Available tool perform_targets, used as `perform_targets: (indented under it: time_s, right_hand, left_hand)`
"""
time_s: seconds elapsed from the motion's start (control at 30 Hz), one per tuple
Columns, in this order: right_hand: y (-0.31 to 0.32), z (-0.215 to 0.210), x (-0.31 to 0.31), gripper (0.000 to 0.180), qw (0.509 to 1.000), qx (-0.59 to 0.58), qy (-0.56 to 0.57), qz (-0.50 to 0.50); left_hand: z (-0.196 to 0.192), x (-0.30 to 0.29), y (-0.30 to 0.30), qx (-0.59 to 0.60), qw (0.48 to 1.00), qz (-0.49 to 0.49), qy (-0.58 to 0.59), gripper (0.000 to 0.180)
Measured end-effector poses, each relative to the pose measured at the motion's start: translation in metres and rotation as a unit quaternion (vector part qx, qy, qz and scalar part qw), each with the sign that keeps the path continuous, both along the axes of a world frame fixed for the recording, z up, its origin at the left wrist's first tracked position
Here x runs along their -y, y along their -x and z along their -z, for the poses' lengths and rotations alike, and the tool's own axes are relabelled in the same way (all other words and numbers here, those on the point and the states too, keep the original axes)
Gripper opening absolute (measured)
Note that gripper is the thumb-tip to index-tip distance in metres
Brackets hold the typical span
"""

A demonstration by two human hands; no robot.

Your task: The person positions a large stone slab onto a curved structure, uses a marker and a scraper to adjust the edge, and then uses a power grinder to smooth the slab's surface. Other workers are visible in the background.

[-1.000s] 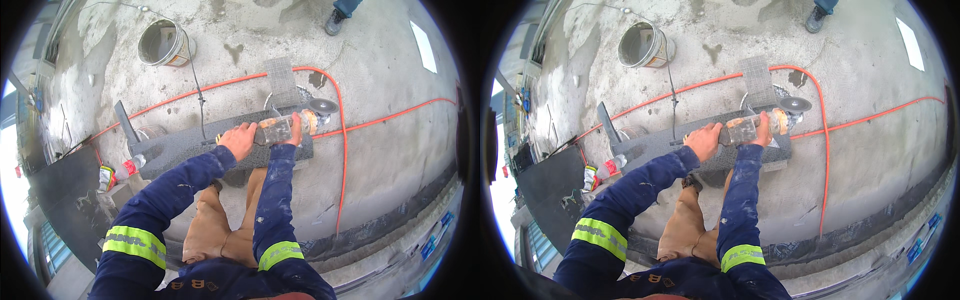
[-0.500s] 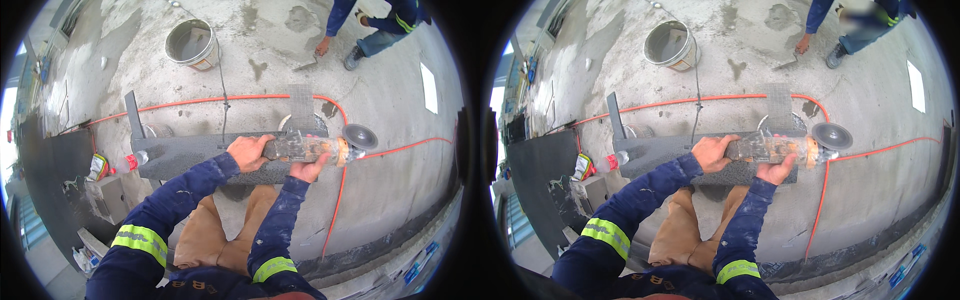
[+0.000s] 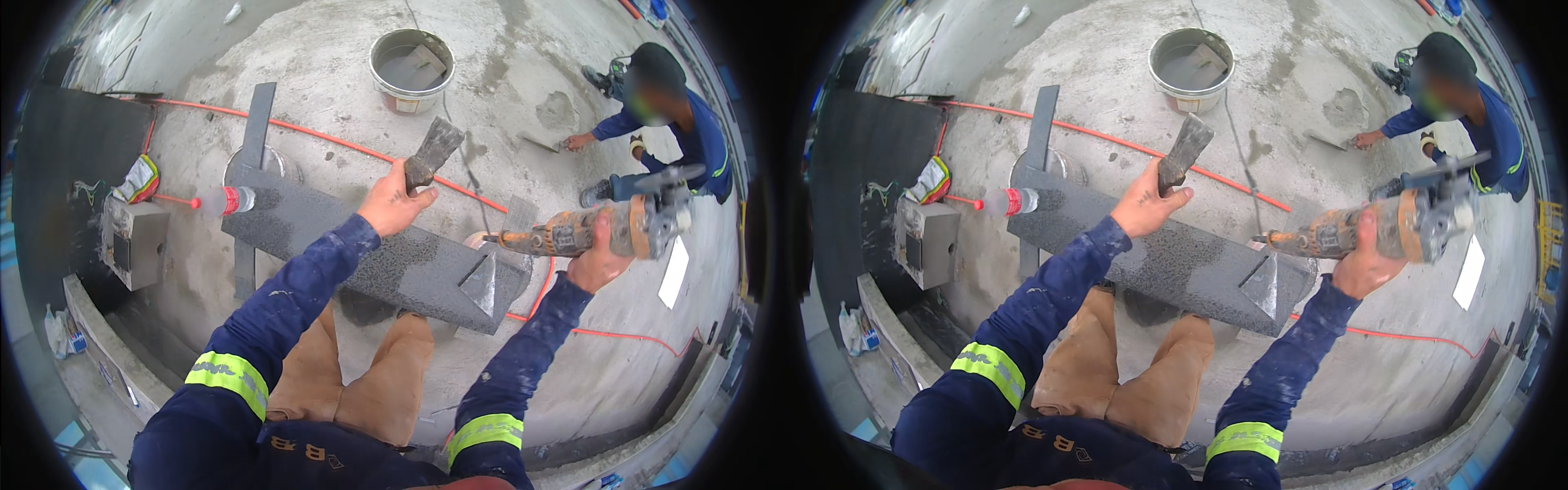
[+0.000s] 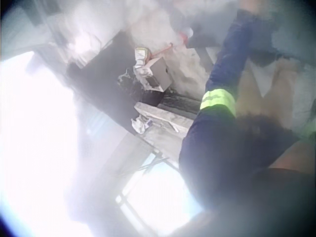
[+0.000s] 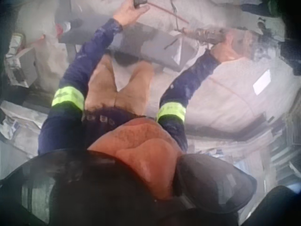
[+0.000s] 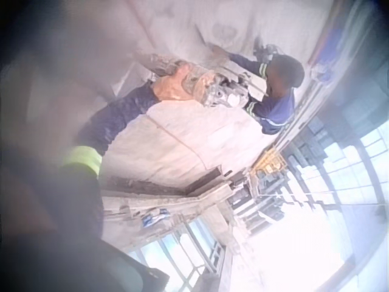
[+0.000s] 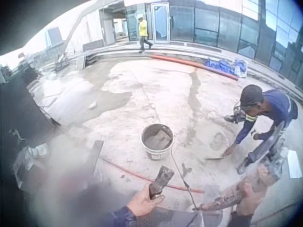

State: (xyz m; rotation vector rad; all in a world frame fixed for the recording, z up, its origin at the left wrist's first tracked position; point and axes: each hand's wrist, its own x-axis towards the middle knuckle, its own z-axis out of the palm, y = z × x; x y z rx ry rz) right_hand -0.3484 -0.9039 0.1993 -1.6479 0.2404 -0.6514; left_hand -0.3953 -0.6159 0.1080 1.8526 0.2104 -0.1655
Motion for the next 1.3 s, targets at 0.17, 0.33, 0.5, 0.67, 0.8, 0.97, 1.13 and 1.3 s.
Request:
perform_targets:
  time_s: [0.17,0.33,0.5,0.67,0.8,0.97,1.13,1.3]
  right_hand:
    - [-0.046,-0.036,-0.075,0.065,0.946,0.021,0.286,-0.149]
    - [-0.007,-0.019,-0.178,0.072,0.855,-0.065,0.419,-0.299]
    - [0.045,0.019,-0.24,0.076,0.762,-0.016,0.511,-0.398]
    - [0.069,0.035,-0.264,0.075,0.77,-0.036,0.492,-0.405]
    - [0.08,0.044,-0.269,0.075,0.753,-0.039,0.496,-0.432]
    - [0.09,0.041,-0.284,0.078,0.73,-0.076,0.497,-0.463]
    - [0.092,0.049,-0.292,0.078,0.739,-0.079,0.497,-0.449]
    - [0.092,0.052,-0.296,0.08,0.724,-0.08,0.512,-0.456]
  left_hand:
    - [-0.059,-0.094,0.045,-0.149,0.983,0.006,0.106,0.023]
    - [-0.076,-0.154,0.105,-0.209,0.951,-0.076,0.214,0.022]
    - [-0.072,-0.188,0.157,-0.225,0.951,-0.107,0.185,0.023]
    - [-0.064,-0.206,0.193,-0.246,0.938,-0.161,0.186,0.025]
    - [-0.058,-0.213,0.208,-0.247,0.934,-0.19,0.175,0.025]
    - [-0.056,-0.214,0.212,-0.253,0.937,-0.198,0.138,0.029]
    - [-0.051,-0.214,0.214,-0.268,0.932,-0.206,0.131,0.028]
    - [-0.05,-0.213,0.214,-0.28,0.928,-0.217,0.117,0.028]
